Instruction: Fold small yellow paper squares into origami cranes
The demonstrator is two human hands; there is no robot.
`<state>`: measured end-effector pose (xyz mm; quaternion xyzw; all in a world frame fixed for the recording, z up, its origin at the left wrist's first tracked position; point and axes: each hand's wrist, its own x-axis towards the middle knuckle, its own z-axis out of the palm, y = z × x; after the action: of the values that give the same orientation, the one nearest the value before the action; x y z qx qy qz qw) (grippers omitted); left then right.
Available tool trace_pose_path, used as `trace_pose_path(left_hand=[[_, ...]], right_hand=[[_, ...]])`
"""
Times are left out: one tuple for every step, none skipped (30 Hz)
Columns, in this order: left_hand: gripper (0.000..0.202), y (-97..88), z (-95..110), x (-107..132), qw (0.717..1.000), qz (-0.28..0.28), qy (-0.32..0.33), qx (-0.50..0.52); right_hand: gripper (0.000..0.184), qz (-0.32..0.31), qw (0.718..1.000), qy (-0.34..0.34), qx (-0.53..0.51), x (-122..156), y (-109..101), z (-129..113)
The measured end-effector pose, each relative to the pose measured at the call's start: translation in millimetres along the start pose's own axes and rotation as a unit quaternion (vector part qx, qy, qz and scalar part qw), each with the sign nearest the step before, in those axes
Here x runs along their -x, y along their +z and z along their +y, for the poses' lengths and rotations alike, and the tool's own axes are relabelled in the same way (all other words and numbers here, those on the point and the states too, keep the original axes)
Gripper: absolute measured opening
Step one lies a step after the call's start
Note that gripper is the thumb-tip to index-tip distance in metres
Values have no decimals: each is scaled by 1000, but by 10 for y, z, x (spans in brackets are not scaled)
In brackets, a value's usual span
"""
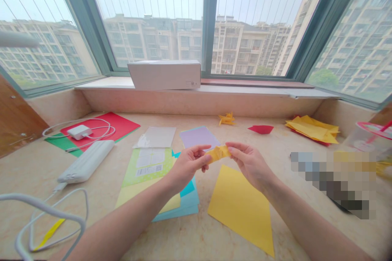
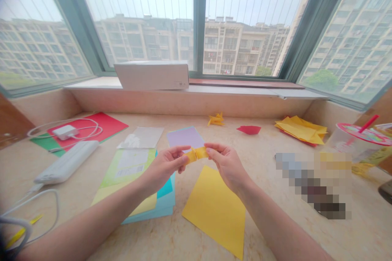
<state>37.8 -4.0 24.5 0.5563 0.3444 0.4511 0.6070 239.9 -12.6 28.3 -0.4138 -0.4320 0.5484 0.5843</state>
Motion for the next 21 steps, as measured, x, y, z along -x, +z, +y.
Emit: trace_pose_path(left_hand=[[52,2,3,1,1000,0,-2,3],[51,3,6,2,1000,2,-5,4],[49,4,11,2,1000,3,-10,5],[47,3,15,3,1000,2,-15,6],[45,2,20,3,1000,0,-19,6],[42,0,25,4,1000,-4,-23,6],[40,-3,29,4,1000,-6,-26,6],[38,-7,33,5,1000,-9,-28,6],[36,-11,34,5,999,-11,-29,7],[34,-15,35,6,999,-13,-30,7],[33,-21,34,6,999,-14,-31,8],[33,-25,32,6,999,-15,-32,7],[32,-30,30,6,999,-17,-33,5],[31,-32,28,7,999,-19,-33,0],[30,-32,27,8,999,-22,-31,-5],[29,-29,28,11,999,-25,-29,-11],[29,-23,30,16,999,-30,-28,-18],[29,-15,33,21,999,-35,-28,-24],[30,-5,37,28,998,-37,-30,-29],[30,6,43,35,998,-39,-35,-34],[31,16,49,41,998,-39,-41,-38]], right_hand=[[29,0,1000,2,0,-3,-2,-5],[28,0,1000,4,-1,-4,-3,-9],[28,0,1000,7,-3,-4,-3,-13],[28,0,1000,11,-8,-2,-4,-17],[27,-1,1000,16,-12,-1,-5,-21],[27,-1,1000,20,-15,0,-8,-24],[27,-2,1000,24,-17,1,-12,-25],[27,-3,999,29,-16,1,-18,-26],[27,-3,999,33,-15,-1,-27,-24],[28,-5,999,39,-14,-3,-38,-20],[28,-8,999,44,-13,-5,-51,-14],[28,-13,999,48,-12,-8,-67,-7],[27,-21,999,49,-7,-11,-82,0],[28,-32,998,48,2,-13,-97,6],[30,-46,998,46,16,-14,-109,10],[32,-61,997,43,35,-13,-117,11],[34,-80,994,41,60,-9,-120,8],[34,-102,990,40,88,-3,-119,3],[32,-123,985,39,118,7,-114,-6],[28,-137,979,38,148,18,-105,-17],[27,-146,973,35,173,30,-97,-30]])
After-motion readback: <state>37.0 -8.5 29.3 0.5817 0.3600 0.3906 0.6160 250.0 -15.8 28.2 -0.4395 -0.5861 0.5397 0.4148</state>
